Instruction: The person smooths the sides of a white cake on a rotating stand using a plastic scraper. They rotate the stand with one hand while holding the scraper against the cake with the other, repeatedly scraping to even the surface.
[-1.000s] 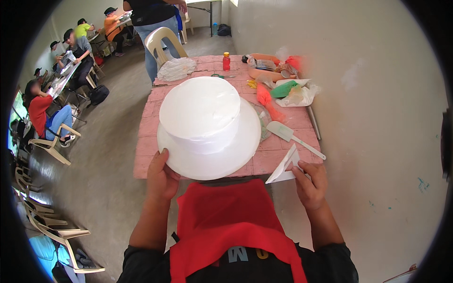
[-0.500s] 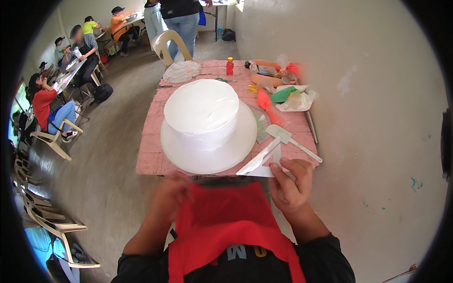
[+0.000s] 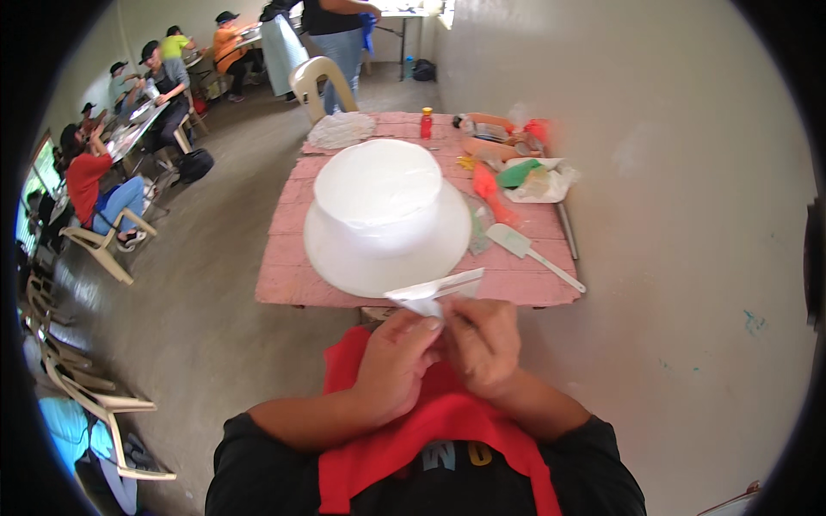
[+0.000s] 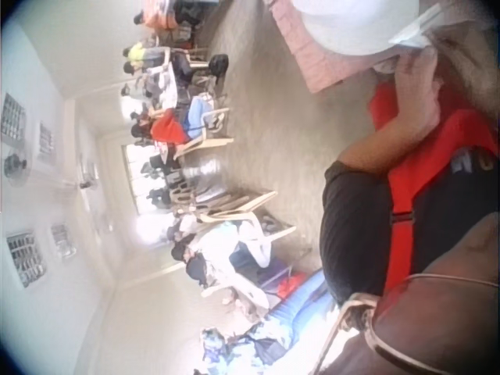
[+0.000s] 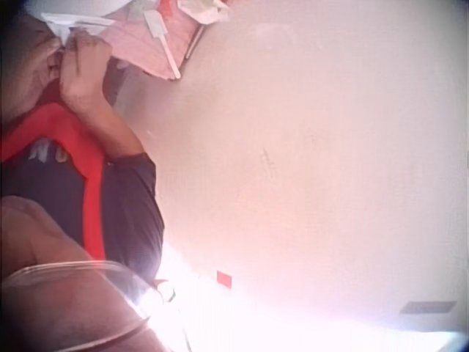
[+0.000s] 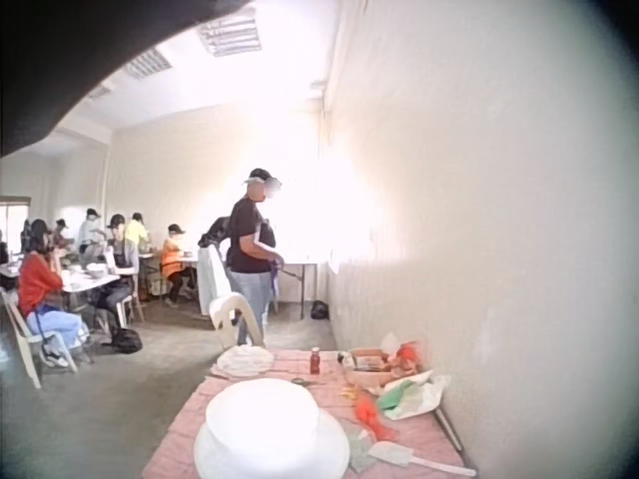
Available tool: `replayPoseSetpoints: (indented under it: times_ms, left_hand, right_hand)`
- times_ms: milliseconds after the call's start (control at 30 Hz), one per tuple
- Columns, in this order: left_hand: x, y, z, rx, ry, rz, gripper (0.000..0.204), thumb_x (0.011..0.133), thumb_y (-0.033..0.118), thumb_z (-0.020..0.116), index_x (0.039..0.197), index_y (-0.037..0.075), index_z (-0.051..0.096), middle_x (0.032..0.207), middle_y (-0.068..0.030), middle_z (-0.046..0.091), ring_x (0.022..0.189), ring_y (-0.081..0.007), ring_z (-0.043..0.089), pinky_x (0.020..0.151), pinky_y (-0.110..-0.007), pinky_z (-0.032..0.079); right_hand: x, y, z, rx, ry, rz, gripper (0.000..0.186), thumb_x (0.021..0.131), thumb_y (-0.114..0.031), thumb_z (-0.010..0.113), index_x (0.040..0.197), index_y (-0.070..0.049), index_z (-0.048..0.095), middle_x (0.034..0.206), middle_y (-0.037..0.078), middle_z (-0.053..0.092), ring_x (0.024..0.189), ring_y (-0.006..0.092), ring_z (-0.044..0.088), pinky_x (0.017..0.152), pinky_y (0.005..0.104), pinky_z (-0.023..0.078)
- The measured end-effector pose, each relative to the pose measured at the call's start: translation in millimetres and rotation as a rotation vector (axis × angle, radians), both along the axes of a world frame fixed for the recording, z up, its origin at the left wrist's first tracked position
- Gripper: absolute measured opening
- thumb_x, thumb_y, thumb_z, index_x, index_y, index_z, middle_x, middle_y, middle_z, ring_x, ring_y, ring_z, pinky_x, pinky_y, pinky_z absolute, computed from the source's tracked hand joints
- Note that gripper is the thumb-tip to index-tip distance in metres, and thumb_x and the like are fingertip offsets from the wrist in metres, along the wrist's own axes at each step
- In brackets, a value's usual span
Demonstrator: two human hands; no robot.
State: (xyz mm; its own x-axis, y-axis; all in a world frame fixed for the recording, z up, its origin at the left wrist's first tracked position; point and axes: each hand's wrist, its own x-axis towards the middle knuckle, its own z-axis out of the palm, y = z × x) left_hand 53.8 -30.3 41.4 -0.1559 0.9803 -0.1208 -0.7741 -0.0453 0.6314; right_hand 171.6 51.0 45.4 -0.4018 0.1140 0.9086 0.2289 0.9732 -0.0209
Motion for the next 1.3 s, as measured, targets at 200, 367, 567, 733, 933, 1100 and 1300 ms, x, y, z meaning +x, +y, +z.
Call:
replayPoseSetpoints:
  times_ms: [200, 367, 567, 733, 933, 1100, 1300]
  left_hand:
    - [-6.5, -5.5, -2.7, -0.067, 0.098, 0.116, 0.012, 0.095, 0.009, 0.050, 0.104, 0.005, 0.058, 0.099, -0.0055, 0.063, 0.089, -0.0141, 0.061, 0.075, -0.030, 0.052]
    - [-28.5, -12.8, 2.5, -0.188, 0.228, 0.056, 0.014, 0.095, 0.014, 0.049, 0.099, 0.002, 0.055, 0.092, -0.0099, 0.063, 0.074, -0.0156, 0.063, 0.064, -0.033, 0.057]
    - [-26.3, -6.8, 4.6, -0.200, 0.192, 0.021, 0.014, 0.094, 0.013, 0.047, 0.102, 0.003, 0.052, 0.091, -0.0139, 0.064, 0.070, -0.0201, 0.066, 0.058, -0.038, 0.060]
    - [-36.9, -6.6, 2.0, -0.201, 0.172, -0.046, 0.014, 0.096, 0.011, 0.046, 0.102, 0.000, 0.051, 0.097, -0.0153, 0.062, 0.074, -0.0220, 0.066, 0.063, -0.037, 0.061]
    - [-41.4, -11.0, 5.6, -0.233, 0.206, -0.029, 0.012, 0.095, 0.010, 0.046, 0.100, 0.001, 0.053, 0.093, -0.0152, 0.063, 0.073, -0.0227, 0.066, 0.068, -0.039, 0.060]
    - [-49.1, -10.9, 5.5, -0.198, 0.210, -0.030, 0.014, 0.094, 0.010, 0.051, 0.101, -0.001, 0.053, 0.094, -0.0140, 0.062, 0.076, -0.0204, 0.066, 0.066, -0.035, 0.060]
    - [-53.1, -3.4, -3.9, -0.220, 0.307, 0.020, 0.015, 0.093, 0.010, 0.052, 0.103, -0.001, 0.054, 0.093, -0.0136, 0.064, 0.069, -0.0178, 0.066, 0.060, -0.031, 0.061]
  right_hand:
    - [10.8, -15.3, 13.4, -0.038, -0.161, 0.091, 0.030, 0.066, -0.005, 0.071, 0.094, 0.003, 0.065, 0.104, 0.015, 0.061, 0.085, 0.0239, 0.059, 0.070, 0.0351, 0.044]
    - [66.2, 38.5, -0.9, -0.197, -0.163, -0.252, 0.025, 0.074, -0.004, 0.069, 0.098, -0.003, 0.065, 0.104, 0.016, 0.058, 0.094, 0.0292, 0.056, 0.078, 0.0413, 0.043]
    - [121.4, 149.1, -72.9, -0.488, -0.452, -0.756, 0.032, 0.075, -0.010, 0.069, 0.106, -0.004, 0.064, 0.118, 0.011, 0.057, 0.109, 0.0300, 0.051, 0.090, 0.0484, 0.040]
    - [112.4, 164.6, -82.6, -0.556, -0.620, -0.845, 0.021, 0.080, -0.013, 0.062, 0.100, -0.004, 0.062, 0.110, 0.009, 0.057, 0.107, 0.0284, 0.051, 0.089, 0.0494, 0.038]
    - [114.9, 150.4, -88.6, -0.598, -0.584, -0.851, 0.022, 0.085, -0.008, 0.052, 0.106, -0.004, 0.056, 0.098, 0.014, 0.056, 0.092, 0.0343, 0.055, 0.082, 0.0467, 0.043]
    - [108.3, 77.4, -30.4, -0.709, -0.312, -0.657, 0.033, 0.088, -0.001, 0.050, 0.119, -0.010, 0.059, 0.090, 0.018, 0.056, 0.081, 0.0362, 0.057, 0.076, 0.0404, 0.046]
    - [98.5, 15.9, 56.1, -0.728, -0.397, -0.470, 0.043, 0.080, 0.008, 0.059, 0.115, -0.015, 0.067, 0.078, 0.012, 0.054, 0.068, 0.0256, 0.056, 0.062, 0.0320, 0.046]
